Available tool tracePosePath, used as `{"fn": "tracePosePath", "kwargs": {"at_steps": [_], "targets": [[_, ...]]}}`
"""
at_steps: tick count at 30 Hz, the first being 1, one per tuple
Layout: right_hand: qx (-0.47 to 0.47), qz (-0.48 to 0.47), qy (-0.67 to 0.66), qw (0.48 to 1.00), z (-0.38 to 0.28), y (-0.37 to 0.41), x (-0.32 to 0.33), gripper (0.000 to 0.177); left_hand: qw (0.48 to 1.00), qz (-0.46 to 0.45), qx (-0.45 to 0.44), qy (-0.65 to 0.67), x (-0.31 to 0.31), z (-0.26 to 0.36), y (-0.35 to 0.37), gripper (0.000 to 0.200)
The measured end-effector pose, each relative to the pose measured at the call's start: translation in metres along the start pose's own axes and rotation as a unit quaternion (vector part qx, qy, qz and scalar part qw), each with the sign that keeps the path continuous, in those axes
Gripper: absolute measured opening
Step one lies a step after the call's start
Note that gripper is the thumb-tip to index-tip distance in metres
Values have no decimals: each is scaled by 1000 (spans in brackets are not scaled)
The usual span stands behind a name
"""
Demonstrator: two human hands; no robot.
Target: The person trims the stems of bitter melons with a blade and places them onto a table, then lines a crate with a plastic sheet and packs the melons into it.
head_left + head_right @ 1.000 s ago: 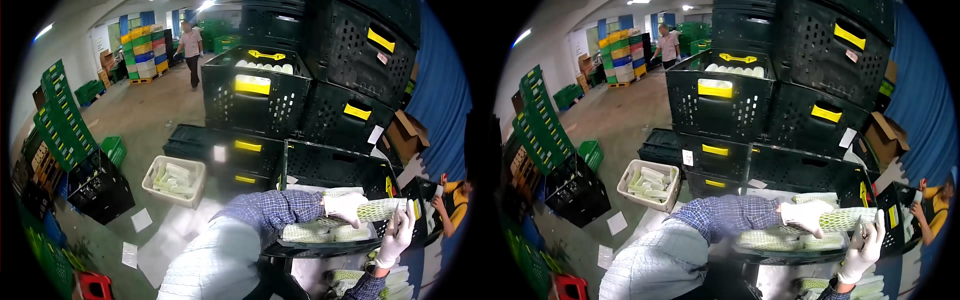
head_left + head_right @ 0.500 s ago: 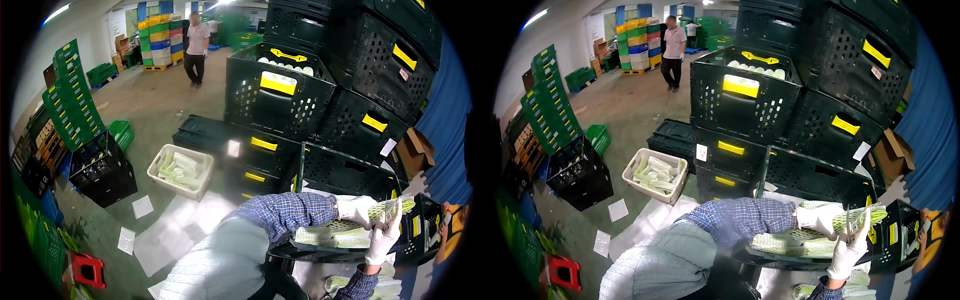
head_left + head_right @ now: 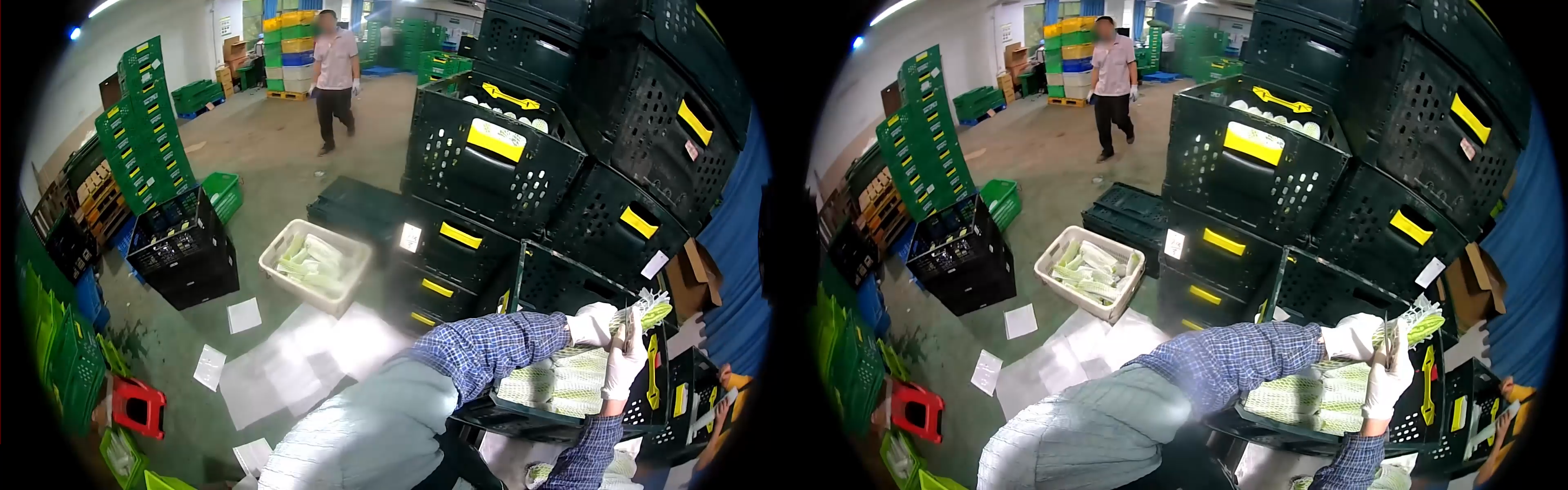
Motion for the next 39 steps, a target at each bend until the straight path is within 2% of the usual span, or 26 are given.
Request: {"fn": "tracePosePath", "kwargs": {"at_steps": [2,3,6,7,8,10,11,12,15,21,24,26,27,28,39], "targets": [[-18,-22,-33,999,12,-5,-9,54,998,-5,65,-1,13,-2,3,49],[-18,-30,-58,998,19,-6,-14,55,1000,18,16,-10,9,-11,-3,48],[55,-4,-11,998,35,-3,-20,56,997,6,57,-53,30,8,9,46],[14,-43,-28,999,31,-3,-17,59,997,40,56,-42,32,1,12,47],[69,-23,12,997,28,-3,-12,61,996,58,67,-31,32,-5,11,51],[63,-23,-15,998,29,4,-10,62,995,34,88,-36,30,-8,8,56],[44,-57,-24,997,35,6,-8,55,995,43,90,-23,30,-10,9,58],[35,-47,-17,998,37,9,-6,55,996,49,61,-39,27,-9,7,59],[44,-32,-8,998,37,12,-1,56,997,48,53,-38,27,-1,11,56],[40,2,-42,998,32,14,0,62,997,3,72,-33,22,1,14,53],[42,-7,-62,997,30,14,0,63,996,-1,91,-16,22,2,16,53],[45,1,-13,999,26,12,2,63,995,-7,95,-13,21,1,16,53],[49,3,2,999,24,12,3,62,998,-2,53,-36,18,-1,11,52],[53,4,17,998,22,12,3,61,998,5,51,-30,19,-2,12,52],[51,-4,-7,999,31,14,2,62,998,8,50,-28,13,-7,5,51]]}}
Point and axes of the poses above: each hand's wrist, its own y-axis away from the middle knuckle, its own x-axis out of the back of the hand, z = x × y, the point moved 7 cm from there along -y, towards the middle knuckle, and after that the axes turned 9 degrees about y, right-handed, at the moved point
